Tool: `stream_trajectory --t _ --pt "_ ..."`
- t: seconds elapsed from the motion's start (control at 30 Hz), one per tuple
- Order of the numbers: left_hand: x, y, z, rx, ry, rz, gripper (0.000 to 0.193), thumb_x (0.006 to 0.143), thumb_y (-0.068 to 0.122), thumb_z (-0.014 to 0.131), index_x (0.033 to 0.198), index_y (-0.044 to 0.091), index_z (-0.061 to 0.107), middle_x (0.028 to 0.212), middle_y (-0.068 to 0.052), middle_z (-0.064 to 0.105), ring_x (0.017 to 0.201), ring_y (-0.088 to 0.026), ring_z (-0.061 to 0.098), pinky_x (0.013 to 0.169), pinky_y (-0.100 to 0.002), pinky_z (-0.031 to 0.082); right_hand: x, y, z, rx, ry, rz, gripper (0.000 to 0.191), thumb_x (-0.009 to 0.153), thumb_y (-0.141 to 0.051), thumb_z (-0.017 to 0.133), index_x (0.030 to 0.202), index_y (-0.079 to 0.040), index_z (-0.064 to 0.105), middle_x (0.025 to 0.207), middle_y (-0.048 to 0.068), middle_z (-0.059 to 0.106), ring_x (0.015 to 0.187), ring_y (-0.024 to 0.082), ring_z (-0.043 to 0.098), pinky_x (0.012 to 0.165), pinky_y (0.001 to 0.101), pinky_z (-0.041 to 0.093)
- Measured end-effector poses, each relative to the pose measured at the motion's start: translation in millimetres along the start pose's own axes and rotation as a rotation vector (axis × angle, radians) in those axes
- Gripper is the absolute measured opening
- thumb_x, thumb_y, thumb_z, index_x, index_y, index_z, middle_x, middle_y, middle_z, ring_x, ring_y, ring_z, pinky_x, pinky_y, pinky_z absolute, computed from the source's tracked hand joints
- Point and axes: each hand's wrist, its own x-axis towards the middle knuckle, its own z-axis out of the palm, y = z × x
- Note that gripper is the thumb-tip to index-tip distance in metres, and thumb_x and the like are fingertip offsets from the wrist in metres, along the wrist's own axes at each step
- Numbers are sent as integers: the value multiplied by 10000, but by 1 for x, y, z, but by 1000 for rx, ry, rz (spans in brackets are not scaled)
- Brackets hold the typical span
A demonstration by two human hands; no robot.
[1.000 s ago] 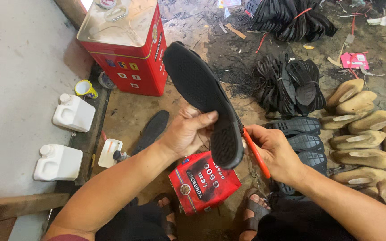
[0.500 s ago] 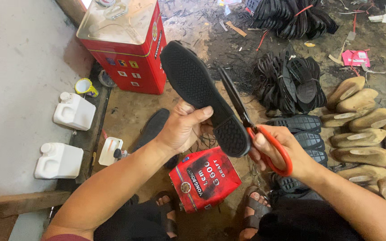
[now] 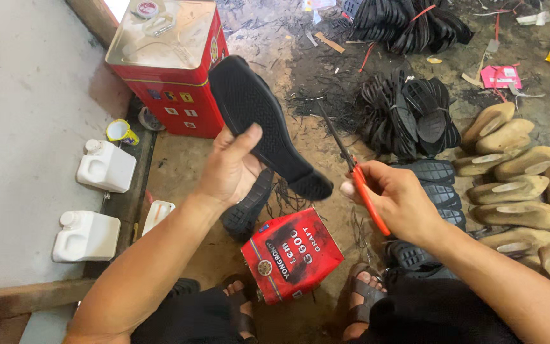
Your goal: The person trims the edges of black shoe insoles using red-handled scissors. They hold each insole in the left hand and cut along the perimeter with the right hand, then place the trimmed insole on the floor and pick up the next one to repeat the process.
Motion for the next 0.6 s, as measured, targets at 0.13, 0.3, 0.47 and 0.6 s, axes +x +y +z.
stream_trajectory --t 0.13,0.3,0.47,0.6 --pt "-1 -8 8 111 -12 56 367 1028 -40 594 1357 117 638 1308 -35 682 1227 -184 639 1068 -425 549 0 -1 0 -223 33 -48 340 850 -344 786 963 -41 683 626 60 515 582 110 431 526 321 416" --pt "-5 -19 14 19 -7 -21 331 1016 -46 604 1304 112 643 1288 -49 687 1216 -203 649 1008 -475 575 1 -6 6 -321 105 -299 418 826 -383 826 903 -19 632 653 90 543 554 177 491 542 339 465" --pt "-7 -26 17 -8 -97 -35 257 1054 -8 618 1291 82 664 1280 -63 699 1192 -230 669 1012 -475 574 2 -13 12 -286 123 -307 444 790 -396 814 956 -25 636 648 81 557 528 191 528 516 347 474" --pt "-10 -27 19 -44 -75 -110 196 1066 22 623 1245 60 695 1289 -87 708 1192 -247 679 1025 -475 564 1 -19 13 -337 117 -261 457 793 -420 828 813 -29 593 613 97 527 516 222 516 515 366 458"
